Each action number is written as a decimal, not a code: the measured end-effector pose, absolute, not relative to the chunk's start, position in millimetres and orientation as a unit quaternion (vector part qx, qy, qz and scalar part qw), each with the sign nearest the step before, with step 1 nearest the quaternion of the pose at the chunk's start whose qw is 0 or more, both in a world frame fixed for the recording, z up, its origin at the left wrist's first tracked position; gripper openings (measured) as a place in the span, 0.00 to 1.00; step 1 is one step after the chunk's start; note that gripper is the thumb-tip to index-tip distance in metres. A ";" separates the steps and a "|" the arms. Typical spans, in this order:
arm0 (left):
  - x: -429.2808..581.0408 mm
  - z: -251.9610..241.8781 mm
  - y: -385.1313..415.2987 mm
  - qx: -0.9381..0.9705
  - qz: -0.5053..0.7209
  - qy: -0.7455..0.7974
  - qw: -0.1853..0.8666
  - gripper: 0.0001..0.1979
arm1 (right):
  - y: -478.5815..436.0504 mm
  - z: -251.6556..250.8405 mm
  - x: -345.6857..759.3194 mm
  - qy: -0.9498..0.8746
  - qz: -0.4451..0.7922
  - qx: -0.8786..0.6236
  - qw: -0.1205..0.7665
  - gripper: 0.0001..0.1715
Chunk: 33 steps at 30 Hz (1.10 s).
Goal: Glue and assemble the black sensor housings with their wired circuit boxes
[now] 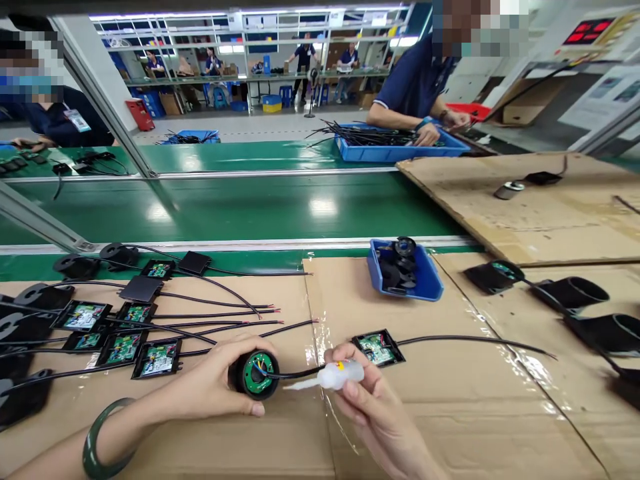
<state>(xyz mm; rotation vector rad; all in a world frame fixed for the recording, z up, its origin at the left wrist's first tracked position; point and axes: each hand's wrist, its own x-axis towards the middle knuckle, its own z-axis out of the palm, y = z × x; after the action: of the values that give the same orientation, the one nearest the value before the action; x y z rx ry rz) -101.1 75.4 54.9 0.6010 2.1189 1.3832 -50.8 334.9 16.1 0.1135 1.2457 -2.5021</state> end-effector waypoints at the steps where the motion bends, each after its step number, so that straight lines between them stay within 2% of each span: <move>1: -100.2 52.9 75.3 0.210 0.545 0.757 0.293 0.30 | 331.2 10.6 -46.0 0.406 -0.895 0.046 0.180 0.13; 7: -91.9 42.6 73.6 0.145 0.626 0.636 0.426 0.32 | 308.7 -5.8 -41.6 0.381 -0.908 0.070 0.162 0.20; 10: -87.9 41.4 76.8 0.128 0.649 0.583 0.472 0.32 | 300.8 -4.7 -53.0 0.397 -0.904 0.064 0.143 0.19; 14: -87.6 43.9 84.0 0.143 0.617 0.637 0.440 0.25 | 296.0 -4.1 -65.9 0.386 -0.910 0.047 0.142 0.15; 17: -90.8 47.0 87.5 0.165 0.610 0.638 0.439 0.24 | 298.4 -4.2 -67.7 0.379 -0.912 0.047 0.146 0.14; 27: -91.3 39.9 101.9 0.179 0.579 0.708 0.363 0.18 | 307.8 4.1 -63.8 0.328 -0.925 0.128 0.146 0.17; 33: -96.8 47.6 102.4 0.201 0.506 0.798 0.260 0.10 | 330.8 6.4 -54.8 0.377 -0.908 0.154 0.098 0.21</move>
<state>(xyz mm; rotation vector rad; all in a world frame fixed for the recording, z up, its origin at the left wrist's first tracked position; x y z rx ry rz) -96.8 102.4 47.6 0.5444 2.1604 1.3705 -54.8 330.8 6.4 0.4559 1.1147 -2.6868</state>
